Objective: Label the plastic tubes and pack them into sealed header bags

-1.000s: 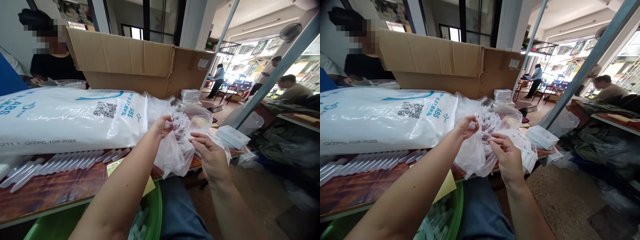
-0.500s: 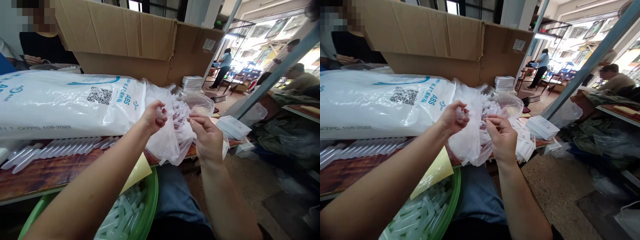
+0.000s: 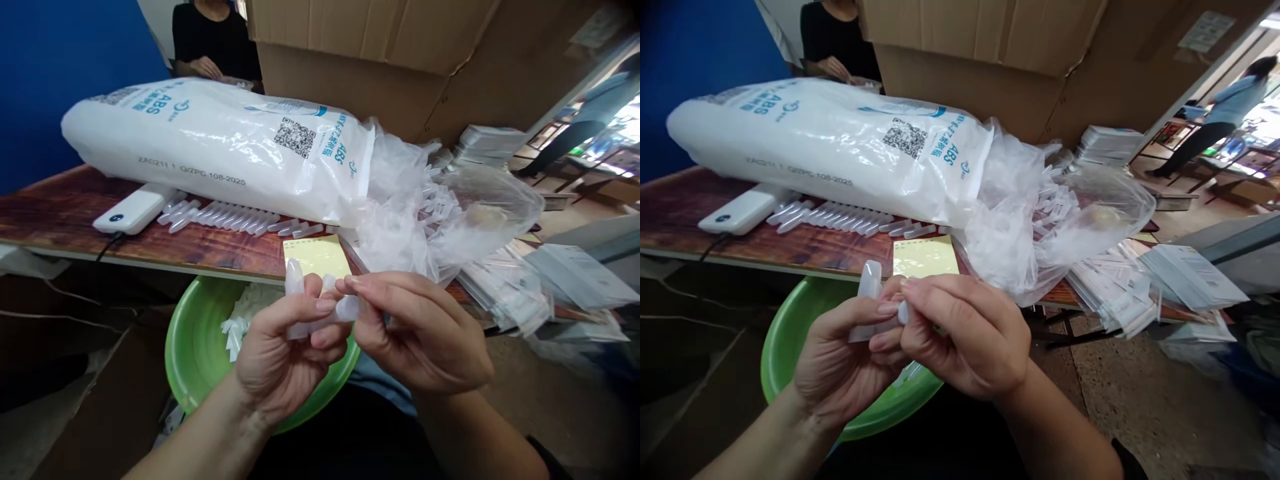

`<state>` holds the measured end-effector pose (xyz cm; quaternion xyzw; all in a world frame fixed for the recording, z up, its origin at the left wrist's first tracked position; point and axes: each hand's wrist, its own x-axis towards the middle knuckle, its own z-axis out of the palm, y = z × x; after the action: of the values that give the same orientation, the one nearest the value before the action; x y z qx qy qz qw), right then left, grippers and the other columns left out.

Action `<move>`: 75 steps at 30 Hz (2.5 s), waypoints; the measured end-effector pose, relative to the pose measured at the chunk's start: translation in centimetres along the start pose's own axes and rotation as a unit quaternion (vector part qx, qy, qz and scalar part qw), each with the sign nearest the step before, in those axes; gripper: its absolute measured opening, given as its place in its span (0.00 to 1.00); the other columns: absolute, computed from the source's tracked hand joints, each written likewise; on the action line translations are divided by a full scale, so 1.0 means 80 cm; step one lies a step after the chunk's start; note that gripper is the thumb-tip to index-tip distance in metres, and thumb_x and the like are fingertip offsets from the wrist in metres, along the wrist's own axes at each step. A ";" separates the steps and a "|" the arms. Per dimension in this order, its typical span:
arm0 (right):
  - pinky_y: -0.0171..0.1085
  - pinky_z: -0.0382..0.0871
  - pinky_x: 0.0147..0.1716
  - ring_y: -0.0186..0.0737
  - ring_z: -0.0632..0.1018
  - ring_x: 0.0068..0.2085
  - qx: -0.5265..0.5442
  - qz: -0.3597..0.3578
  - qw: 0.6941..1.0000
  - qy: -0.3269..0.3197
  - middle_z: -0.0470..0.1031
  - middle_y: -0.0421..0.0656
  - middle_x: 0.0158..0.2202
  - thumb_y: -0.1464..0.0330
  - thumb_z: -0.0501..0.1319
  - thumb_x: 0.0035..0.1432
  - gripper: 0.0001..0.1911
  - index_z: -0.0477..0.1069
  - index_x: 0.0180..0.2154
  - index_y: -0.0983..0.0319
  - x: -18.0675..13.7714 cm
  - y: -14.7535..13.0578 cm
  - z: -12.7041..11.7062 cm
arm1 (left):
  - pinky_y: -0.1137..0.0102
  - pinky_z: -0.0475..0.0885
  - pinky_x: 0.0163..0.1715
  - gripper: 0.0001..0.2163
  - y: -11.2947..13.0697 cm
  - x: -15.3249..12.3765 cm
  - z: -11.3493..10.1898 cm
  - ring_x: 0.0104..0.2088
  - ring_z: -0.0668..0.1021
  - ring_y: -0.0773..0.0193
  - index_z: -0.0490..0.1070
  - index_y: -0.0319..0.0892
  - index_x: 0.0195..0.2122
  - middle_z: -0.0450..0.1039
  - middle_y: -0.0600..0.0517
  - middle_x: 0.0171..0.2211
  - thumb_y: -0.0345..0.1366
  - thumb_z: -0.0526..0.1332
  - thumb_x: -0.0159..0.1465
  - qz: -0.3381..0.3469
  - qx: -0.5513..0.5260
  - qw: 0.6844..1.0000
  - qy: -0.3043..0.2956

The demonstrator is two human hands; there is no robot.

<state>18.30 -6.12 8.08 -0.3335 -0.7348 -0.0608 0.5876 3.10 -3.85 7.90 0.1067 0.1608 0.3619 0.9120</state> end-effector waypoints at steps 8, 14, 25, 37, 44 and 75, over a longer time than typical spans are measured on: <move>0.30 0.77 0.48 0.37 0.78 0.49 -0.002 -0.090 0.984 -0.152 0.77 0.49 0.48 0.76 0.65 0.55 0.21 0.70 0.51 0.74 0.013 -0.002 0.000 | 0.81 0.51 0.18 0.09 0.017 -0.018 -0.021 0.19 0.67 0.76 0.58 0.39 0.26 0.64 0.56 0.22 0.23 0.59 0.56 0.022 -0.058 0.998 -0.021; 0.35 0.75 0.53 0.40 0.76 0.53 -0.048 -0.028 0.981 -0.186 0.76 0.48 0.51 0.78 0.60 0.58 0.19 0.70 0.52 0.71 0.013 -0.019 0.006 | 0.81 0.53 0.18 0.08 0.026 -0.018 -0.028 0.19 0.67 0.76 0.59 0.40 0.27 0.64 0.56 0.23 0.23 0.59 0.55 0.030 -0.060 0.998 -0.023; 0.28 0.72 0.54 0.36 0.77 0.51 -0.042 -0.067 0.969 -0.235 0.78 0.49 0.46 0.77 0.59 0.60 0.13 0.73 0.47 0.73 0.030 -0.016 0.009 | 0.79 0.56 0.19 0.10 0.032 -0.020 -0.033 0.19 0.68 0.76 0.56 0.40 0.27 0.60 0.57 0.24 0.23 0.59 0.55 0.050 -0.051 0.997 0.007; 0.29 0.79 0.44 0.37 0.80 0.45 -0.009 0.019 0.970 -0.242 0.79 0.43 0.47 0.76 0.63 0.57 0.20 0.71 0.51 0.62 0.017 -0.021 0.009 | 0.80 0.55 0.18 0.08 0.030 -0.027 -0.034 0.18 0.69 0.75 0.59 0.40 0.27 0.66 0.55 0.24 0.23 0.59 0.55 0.042 -0.057 0.997 0.008; 0.23 0.72 0.52 0.33 0.78 0.49 -0.007 0.018 0.960 -0.280 0.78 0.45 0.49 0.76 0.60 0.59 0.16 0.72 0.50 0.67 0.026 -0.028 0.006 | 0.81 0.57 0.19 0.08 0.032 -0.028 -0.034 0.18 0.68 0.76 0.59 0.39 0.26 0.64 0.55 0.26 0.23 0.59 0.54 0.037 -0.057 0.998 0.018; 0.38 0.77 0.40 0.40 0.79 0.44 0.200 0.053 0.968 -0.142 0.77 0.50 0.43 0.80 0.60 0.56 0.18 0.71 0.49 0.66 -0.025 -0.005 0.072 | 0.85 0.58 0.16 0.07 0.019 -0.033 -0.067 0.16 0.67 0.78 0.61 0.39 0.27 0.65 0.56 0.20 0.23 0.60 0.53 0.024 -0.122 0.991 0.058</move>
<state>13.53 -4.51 4.66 -0.2526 -0.7892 0.1662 0.5345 -1.65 -4.16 3.96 -0.0225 0.1660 0.4065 0.8982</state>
